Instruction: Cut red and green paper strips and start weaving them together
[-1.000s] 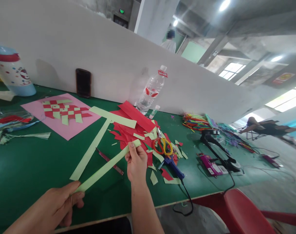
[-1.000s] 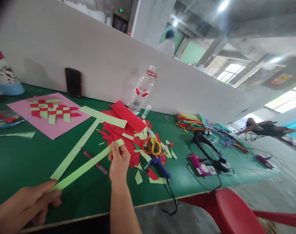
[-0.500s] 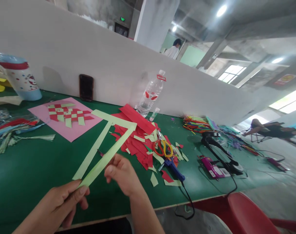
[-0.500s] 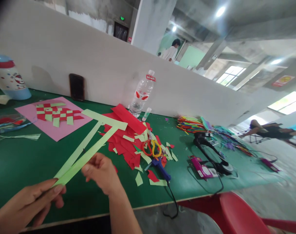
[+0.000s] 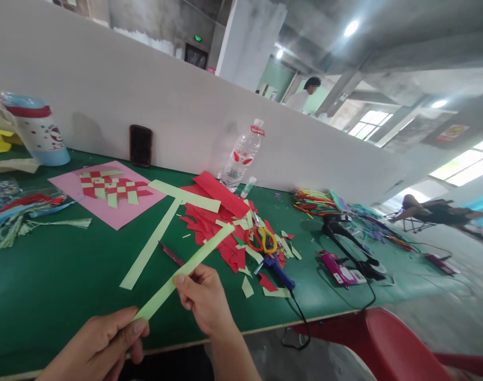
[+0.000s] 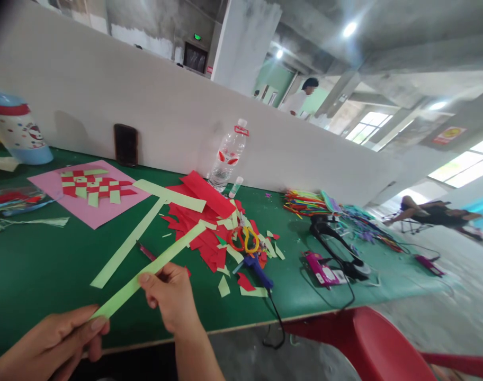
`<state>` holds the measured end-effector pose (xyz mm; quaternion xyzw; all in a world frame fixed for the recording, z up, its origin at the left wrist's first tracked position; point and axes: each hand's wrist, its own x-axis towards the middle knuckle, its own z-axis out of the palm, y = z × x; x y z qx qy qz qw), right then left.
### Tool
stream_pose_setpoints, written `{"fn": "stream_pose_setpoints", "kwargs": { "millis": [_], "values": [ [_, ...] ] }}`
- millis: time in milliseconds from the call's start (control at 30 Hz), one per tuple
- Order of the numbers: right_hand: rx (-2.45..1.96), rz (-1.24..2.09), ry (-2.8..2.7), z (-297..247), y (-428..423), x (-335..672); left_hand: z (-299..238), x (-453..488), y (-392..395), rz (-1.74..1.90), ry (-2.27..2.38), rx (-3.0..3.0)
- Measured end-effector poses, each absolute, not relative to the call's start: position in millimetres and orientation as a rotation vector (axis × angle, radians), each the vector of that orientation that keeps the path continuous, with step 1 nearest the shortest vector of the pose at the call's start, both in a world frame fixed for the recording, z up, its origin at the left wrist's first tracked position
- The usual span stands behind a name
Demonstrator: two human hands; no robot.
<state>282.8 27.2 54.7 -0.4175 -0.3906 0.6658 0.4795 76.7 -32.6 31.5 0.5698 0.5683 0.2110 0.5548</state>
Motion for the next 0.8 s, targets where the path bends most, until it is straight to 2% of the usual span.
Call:
{"fn": "stream_pose_setpoints", "kwargs": {
  "millis": [133, 333, 800],
  "values": [
    [-1.046, 1.555, -0.947, 62.6, 30.6, 295.3, 31.8, 74.4, -36.4, 0.479, 1.393, 1.420],
    [-1.029, 1.603, -1.055, 59.3, 19.1, 288.3, 41.7, 76.8, -26.0, 0.461, 1.228, 1.398],
    [-1.032, 1.572, -1.106, 48.0, 7.0, 279.4, 47.6, 85.3, -20.2, 0.372, 1.343, 1.501]
  ]
}}
